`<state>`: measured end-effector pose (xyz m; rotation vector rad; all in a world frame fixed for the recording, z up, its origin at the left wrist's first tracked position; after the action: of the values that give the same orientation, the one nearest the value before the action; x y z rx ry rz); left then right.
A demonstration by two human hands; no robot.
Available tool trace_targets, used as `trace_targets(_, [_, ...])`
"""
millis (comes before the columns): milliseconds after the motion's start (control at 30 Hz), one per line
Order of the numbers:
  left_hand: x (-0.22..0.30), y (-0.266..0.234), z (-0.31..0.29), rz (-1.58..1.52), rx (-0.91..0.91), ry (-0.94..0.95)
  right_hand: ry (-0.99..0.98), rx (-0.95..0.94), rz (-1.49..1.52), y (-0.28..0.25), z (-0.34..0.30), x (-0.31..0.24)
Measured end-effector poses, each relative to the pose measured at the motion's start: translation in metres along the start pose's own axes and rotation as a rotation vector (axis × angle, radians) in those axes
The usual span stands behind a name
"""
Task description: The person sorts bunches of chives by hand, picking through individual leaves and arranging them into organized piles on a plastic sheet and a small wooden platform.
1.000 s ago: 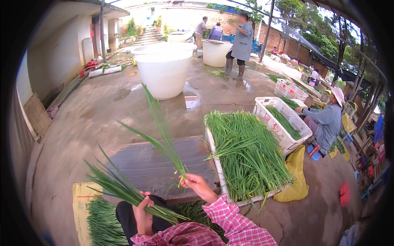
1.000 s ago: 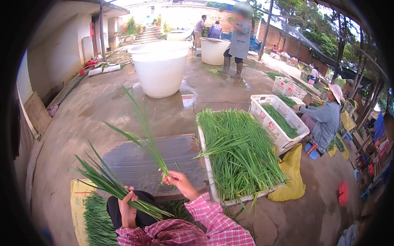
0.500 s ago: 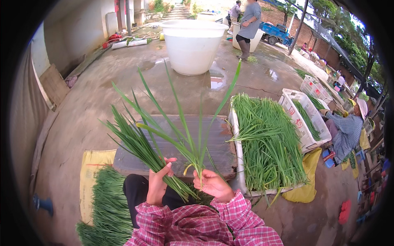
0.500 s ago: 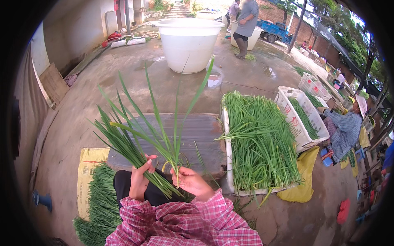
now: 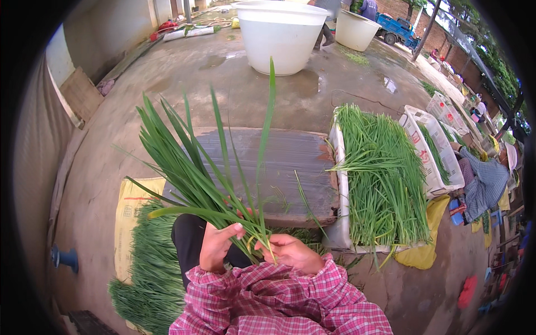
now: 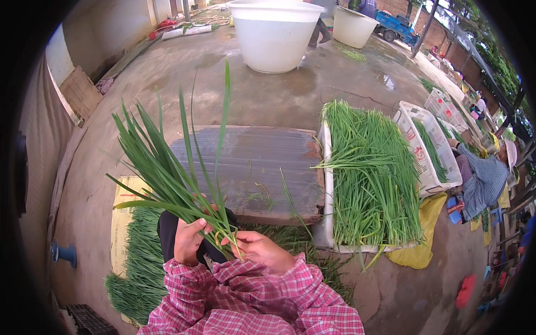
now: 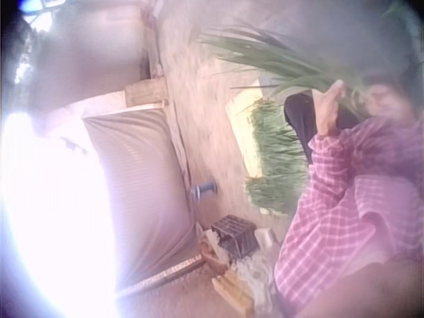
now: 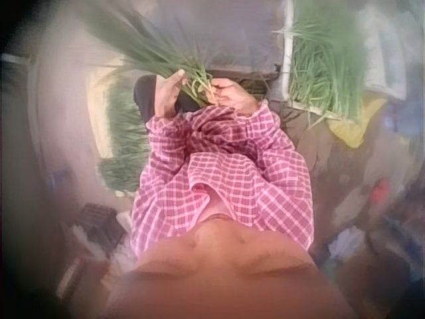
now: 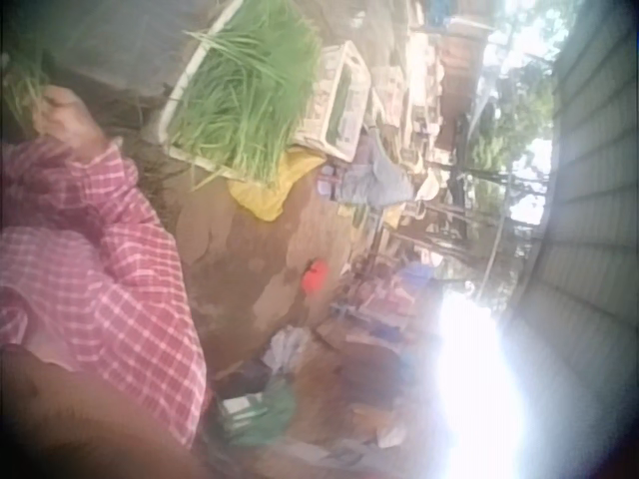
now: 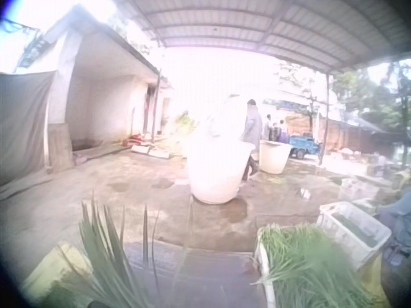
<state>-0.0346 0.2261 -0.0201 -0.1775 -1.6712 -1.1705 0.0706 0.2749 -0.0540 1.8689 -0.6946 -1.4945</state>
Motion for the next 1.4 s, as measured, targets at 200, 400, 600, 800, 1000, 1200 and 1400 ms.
trace_targets(200, [0.000, -0.007, -0.010, 0.006, -0.006, -0.047, 0.073, -0.030, -0.094, 0.004, 0.006, 0.013])
trace_targets(400, [0.009, -0.014, -0.019, 0.107, 0.019, -0.022, 0.089, -0.028, -0.163, 0.007, 0.009, 0.019])
trace_targets(600, [0.013, -0.016, -0.026, 0.138, 0.072, -0.018, -0.045, -0.035, -0.152, 0.002, 0.012, 0.026])
trace_targets(800, [0.012, -0.019, -0.027, 0.203, 0.085, -0.014, -0.253, 0.100, -0.384, -0.008, 0.012, 0.012])
trace_targets(1000, [0.010, -0.020, -0.028, 0.198, 0.091, -0.022, -0.389, 0.168, -0.685, 0.000, 0.011, -0.004])
trace_targets(1200, [0.008, -0.024, -0.028, 0.192, 0.110, -0.034, -0.386, 0.205, -0.619, -0.002, 0.009, -0.003])
trace_targets(1400, [0.008, -0.025, -0.025, 0.121, 0.128, -0.008, -0.425, 0.190, -0.543, 0.002, 0.008, -0.005])
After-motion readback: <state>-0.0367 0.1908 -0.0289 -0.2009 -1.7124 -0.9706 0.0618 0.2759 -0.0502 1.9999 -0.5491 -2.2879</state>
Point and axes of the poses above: each hand's wrist, its own z-axis towards the middle knuckle, its own y-axis out of the palm, x = y × z, the point moved 8 cm from there along z, towards the middle knuckle, and after that the axes turned 1 degree about -y, right-handed, at the moved point
